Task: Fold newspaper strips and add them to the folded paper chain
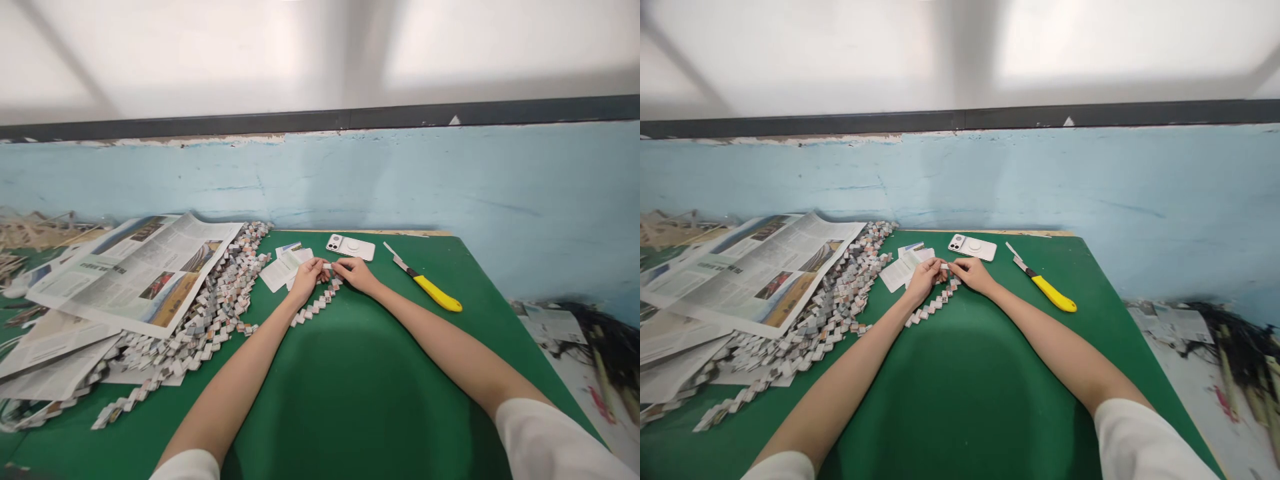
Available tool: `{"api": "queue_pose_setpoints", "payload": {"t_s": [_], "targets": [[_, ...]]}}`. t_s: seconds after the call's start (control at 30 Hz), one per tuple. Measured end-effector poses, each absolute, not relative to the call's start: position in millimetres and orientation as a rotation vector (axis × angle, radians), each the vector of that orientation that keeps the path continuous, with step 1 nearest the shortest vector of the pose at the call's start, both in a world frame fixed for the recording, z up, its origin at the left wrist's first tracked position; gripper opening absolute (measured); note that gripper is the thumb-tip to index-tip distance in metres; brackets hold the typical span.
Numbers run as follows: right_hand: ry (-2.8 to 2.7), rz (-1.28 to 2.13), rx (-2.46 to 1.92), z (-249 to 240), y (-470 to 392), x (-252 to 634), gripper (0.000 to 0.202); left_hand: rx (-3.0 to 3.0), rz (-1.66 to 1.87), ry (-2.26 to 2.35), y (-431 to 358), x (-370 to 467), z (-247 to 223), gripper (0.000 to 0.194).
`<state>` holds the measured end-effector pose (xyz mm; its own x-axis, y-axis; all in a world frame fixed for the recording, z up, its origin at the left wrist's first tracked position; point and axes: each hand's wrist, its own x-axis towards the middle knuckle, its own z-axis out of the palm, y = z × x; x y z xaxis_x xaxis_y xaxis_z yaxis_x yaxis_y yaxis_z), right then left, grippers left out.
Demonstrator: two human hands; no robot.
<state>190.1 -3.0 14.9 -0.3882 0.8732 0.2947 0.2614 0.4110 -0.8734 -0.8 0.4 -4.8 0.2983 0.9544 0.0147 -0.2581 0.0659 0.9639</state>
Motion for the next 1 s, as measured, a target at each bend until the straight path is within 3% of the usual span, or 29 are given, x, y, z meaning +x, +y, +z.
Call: {"api": "queue_pose_setpoints", "payload": {"t_s": [1.0], "targets": [[-1.816,1.099,-0.989,15.4,-1.3,192.0,0.055,1.234,1.042,0.857,-1.6,0.6,-0.9,0.047]]}}
